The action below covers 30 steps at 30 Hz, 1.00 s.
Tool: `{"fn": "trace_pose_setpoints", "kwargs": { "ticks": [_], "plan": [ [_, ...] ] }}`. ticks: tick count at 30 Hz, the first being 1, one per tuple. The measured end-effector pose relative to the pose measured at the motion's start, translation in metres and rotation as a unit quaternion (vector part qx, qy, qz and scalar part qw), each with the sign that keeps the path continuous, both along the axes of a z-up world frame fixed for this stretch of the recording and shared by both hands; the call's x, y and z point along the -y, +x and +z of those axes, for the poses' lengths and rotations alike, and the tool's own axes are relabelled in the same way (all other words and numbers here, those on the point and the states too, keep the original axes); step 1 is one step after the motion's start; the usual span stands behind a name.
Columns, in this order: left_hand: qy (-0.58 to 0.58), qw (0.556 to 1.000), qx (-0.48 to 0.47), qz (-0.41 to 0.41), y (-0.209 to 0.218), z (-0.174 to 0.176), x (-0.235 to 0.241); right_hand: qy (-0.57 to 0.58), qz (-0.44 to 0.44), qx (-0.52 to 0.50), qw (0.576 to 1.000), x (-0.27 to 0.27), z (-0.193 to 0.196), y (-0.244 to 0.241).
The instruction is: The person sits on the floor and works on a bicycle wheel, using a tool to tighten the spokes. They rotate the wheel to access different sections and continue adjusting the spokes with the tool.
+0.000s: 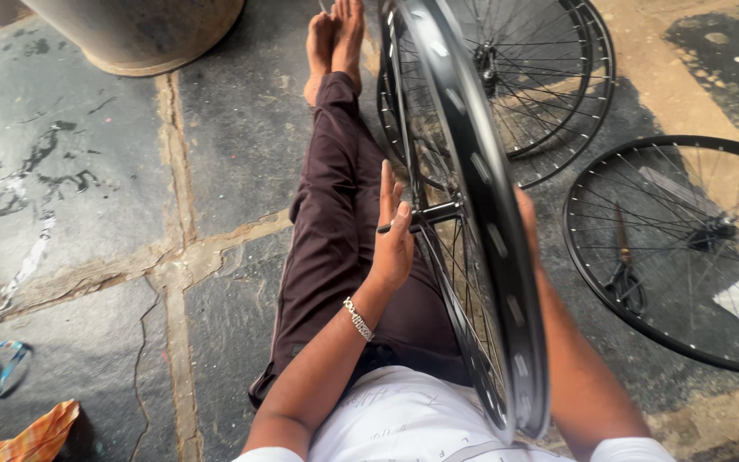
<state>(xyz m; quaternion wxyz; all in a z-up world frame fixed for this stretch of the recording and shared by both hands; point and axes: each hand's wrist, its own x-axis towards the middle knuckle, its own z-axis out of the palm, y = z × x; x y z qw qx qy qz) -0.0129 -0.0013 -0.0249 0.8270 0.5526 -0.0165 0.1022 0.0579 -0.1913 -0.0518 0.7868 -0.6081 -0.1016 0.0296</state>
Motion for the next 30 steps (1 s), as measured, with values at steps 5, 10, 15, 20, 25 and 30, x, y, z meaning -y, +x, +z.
{"fn": "trace_pose_setpoints", "kwargs": {
  "ticks": [5, 10, 15, 20, 25, 30],
  "plan": [
    [-0.043, 0.999, -0.018, 0.015, -0.006, -0.018, 0.004, -0.052, -0.056, -0.109, 0.991, -0.005, -0.011, 0.000],
    [-0.171, 0.984, -0.044, -0.034, -0.007, -0.041, 0.002, -0.084, -0.072, -0.144, 0.983, -0.021, -0.008, -0.013],
    [-0.003, 1.000, -0.016, -0.009, -0.011, -0.068, -0.013, -0.120, -0.081, -0.027, 0.989, -0.034, -0.009, -0.014],
    [-0.099, 0.995, 0.003, 0.010, -0.002, -0.083, -0.020, -0.169, -0.080, -0.024, 0.982, -0.044, -0.009, -0.015],
    [-0.121, 0.991, -0.036, -0.042, -0.008, -0.070, -0.027, -0.187, -0.070, -0.048, 0.979, -0.052, 0.002, -0.013],
    [-0.103, 0.993, -0.014, -0.052, -0.010, -0.066, -0.030, -0.213, -0.098, -0.040, 0.971, -0.057, 0.003, -0.017]
  ]
}}
